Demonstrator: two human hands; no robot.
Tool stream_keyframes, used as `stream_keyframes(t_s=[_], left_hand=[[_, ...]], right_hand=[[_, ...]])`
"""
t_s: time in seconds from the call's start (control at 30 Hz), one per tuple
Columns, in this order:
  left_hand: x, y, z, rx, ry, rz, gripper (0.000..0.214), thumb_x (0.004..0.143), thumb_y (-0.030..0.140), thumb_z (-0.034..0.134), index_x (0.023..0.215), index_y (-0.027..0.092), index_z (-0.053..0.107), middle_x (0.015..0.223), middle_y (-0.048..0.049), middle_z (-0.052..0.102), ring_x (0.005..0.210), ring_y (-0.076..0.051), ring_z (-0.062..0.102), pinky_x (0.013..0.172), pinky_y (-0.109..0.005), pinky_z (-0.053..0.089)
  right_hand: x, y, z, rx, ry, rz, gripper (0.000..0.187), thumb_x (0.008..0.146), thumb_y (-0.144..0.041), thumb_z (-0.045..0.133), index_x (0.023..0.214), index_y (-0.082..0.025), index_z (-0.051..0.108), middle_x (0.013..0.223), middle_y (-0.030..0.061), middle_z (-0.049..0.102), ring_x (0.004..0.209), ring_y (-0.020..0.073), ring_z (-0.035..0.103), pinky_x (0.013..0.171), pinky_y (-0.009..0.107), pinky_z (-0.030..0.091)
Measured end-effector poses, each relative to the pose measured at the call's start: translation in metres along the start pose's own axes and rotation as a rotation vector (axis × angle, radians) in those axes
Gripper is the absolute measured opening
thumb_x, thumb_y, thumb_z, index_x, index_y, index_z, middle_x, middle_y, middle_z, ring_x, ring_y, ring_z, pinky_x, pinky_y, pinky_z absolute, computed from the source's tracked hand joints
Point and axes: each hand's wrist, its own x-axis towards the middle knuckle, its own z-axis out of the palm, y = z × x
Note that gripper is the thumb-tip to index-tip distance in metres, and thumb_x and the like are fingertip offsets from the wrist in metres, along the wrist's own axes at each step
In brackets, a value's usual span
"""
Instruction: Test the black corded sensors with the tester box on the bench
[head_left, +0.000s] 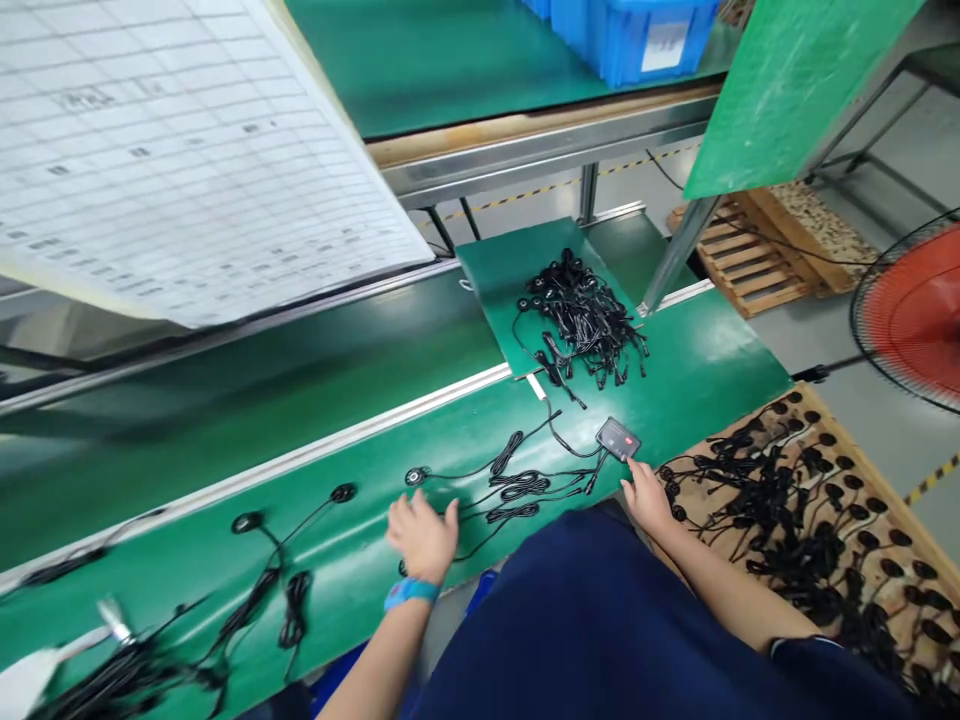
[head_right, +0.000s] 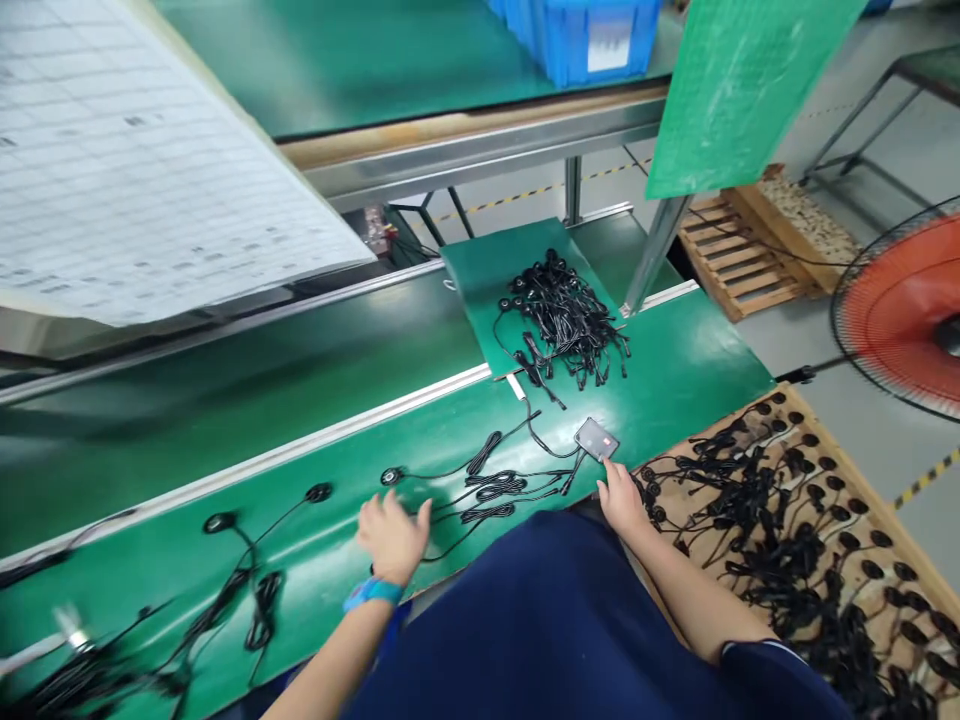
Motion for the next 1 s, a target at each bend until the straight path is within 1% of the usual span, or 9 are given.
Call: stream_keyframes(t_s=[0.07, 0.17, 0.23, 0.3, 0.43, 0.7, 0.83, 0.93, 1.0], left_hand=[[0.002, -0.03, 0.013, 0.015, -0.059, -0.071, 0.078, 0.095, 0.056, 0.045, 0.148, -0.001, 0.04, 0.145, -0.0321, 0.05, 0.136, -0.046, 0.048, 0.106, -0.06, 0.044], [0.008, -0.058, 0.031, -0.063, -0.214, -0.125, 0.082, 0.091, 0.058, 0.049, 0.145, -0.004, 0.041, 0.126, -0.03, 0.063, 0.12, -0.042, 0.06, 0.097, -0.053, 0.052], [0.013, -0.069, 0.041, -0.125, -0.273, -0.134, 0.072, 0.091, 0.053, 0.049, 0.137, -0.002, 0.049, 0.116, -0.0269, 0.066, 0.118, -0.039, 0.061, 0.098, -0.05, 0.053], [0.017, -0.073, 0.048, -0.173, -0.278, -0.135, 0.058, 0.091, 0.045, 0.05, 0.128, 0.002, 0.056, 0.111, -0.0236, 0.067, 0.117, -0.037, 0.061, 0.101, -0.048, 0.052], [0.017, -0.073, 0.05, -0.317, -0.228, -0.178, 0.041, 0.089, 0.035, 0.052, 0.119, 0.009, 0.06, 0.111, -0.0198, 0.065, 0.114, -0.034, 0.061, 0.105, -0.048, 0.05], [0.011, -0.072, 0.056, -0.451, -0.167, -0.251, 0.033, 0.09, 0.033, 0.055, 0.116, 0.014, 0.06, 0.114, -0.0163, 0.062, 0.113, -0.03, 0.061, 0.106, -0.047, 0.049], [0.013, -0.065, 0.054, -0.507, -0.175, -0.281, 0.03, 0.09, 0.03, 0.055, 0.116, 0.014, 0.058, 0.115, -0.0163, 0.06, 0.116, -0.031, 0.058, 0.109, -0.047, 0.046], [0.009, -0.055, 0.041, -0.524, -0.172, -0.33, 0.028, 0.09, 0.025, 0.055, 0.115, 0.013, 0.058, 0.117, -0.0167, 0.06, 0.116, -0.029, 0.057, 0.11, -0.044, 0.045], [0.006, -0.047, 0.033, -0.533, -0.171, -0.356, 0.025, 0.087, 0.02, 0.058, 0.111, 0.014, 0.059, 0.115, -0.0147, 0.062, 0.114, -0.026, 0.058, 0.107, -0.039, 0.046]], right_hand=[[-0.003, 0.004, 0.001, -0.058, -0.034, 0.005, 0.054, 0.1, -0.033, 0.045, 0.15, -0.013, 0.044, 0.131, 0.0168, 0.058, 0.122, 0.0282, 0.058, 0.106, 0.043, 0.053], [-0.002, 0.002, 0.004, -0.149, -0.065, -0.013, 0.058, 0.1, -0.035, 0.045, 0.154, -0.014, 0.038, 0.131, 0.0168, 0.056, 0.12, 0.0291, 0.056, 0.104, 0.043, 0.052], [0.001, -0.001, 0.003, -0.222, -0.081, -0.026, 0.06, 0.1, -0.035, 0.045, 0.155, -0.013, 0.036, 0.129, 0.017, 0.056, 0.117, 0.0293, 0.057, 0.101, 0.042, 0.052], [0.004, -0.002, 0.002, -0.298, -0.104, -0.026, 0.06, 0.1, -0.037, 0.045, 0.154, -0.013, 0.037, 0.126, 0.017, 0.057, 0.112, 0.029, 0.057, 0.098, 0.04, 0.051], [0.009, 0.003, -0.002, -0.388, -0.132, -0.036, 0.057, 0.101, -0.04, 0.042, 0.151, -0.012, 0.041, 0.12, 0.0167, 0.059, 0.109, 0.0286, 0.057, 0.095, 0.038, 0.049], [0.013, 0.015, 0.003, -0.418, -0.066, -0.123, 0.063, 0.103, -0.045, 0.032, 0.15, -0.004, 0.042, 0.116, 0.0204, 0.059, 0.107, 0.0305, 0.059, 0.094, 0.042, 0.051], [0.013, 0.025, -0.001, -0.379, -0.023, -0.158, 0.063, 0.102, -0.047, 0.033, 0.148, -0.006, 0.046, 0.109, 0.0195, 0.062, 0.103, 0.0306, 0.062, 0.092, 0.045, 0.055], [0.017, 0.026, -0.003, -0.285, 0.035, -0.252, 0.062, 0.097, -0.051, 0.041, 0.143, -0.012, 0.054, 0.1, 0.0183, 0.064, 0.097, 0.0342, 0.065, 0.085, 0.053, 0.058], [0.032, 0.016, 0.004, -0.227, 0.145, -0.345, 0.053, 0.089, -0.055, 0.056, 0.134, -0.029, 0.064, 0.107, 0.017, 0.065, 0.099, 0.0374, 0.067, 0.074, 0.056, 0.058]])
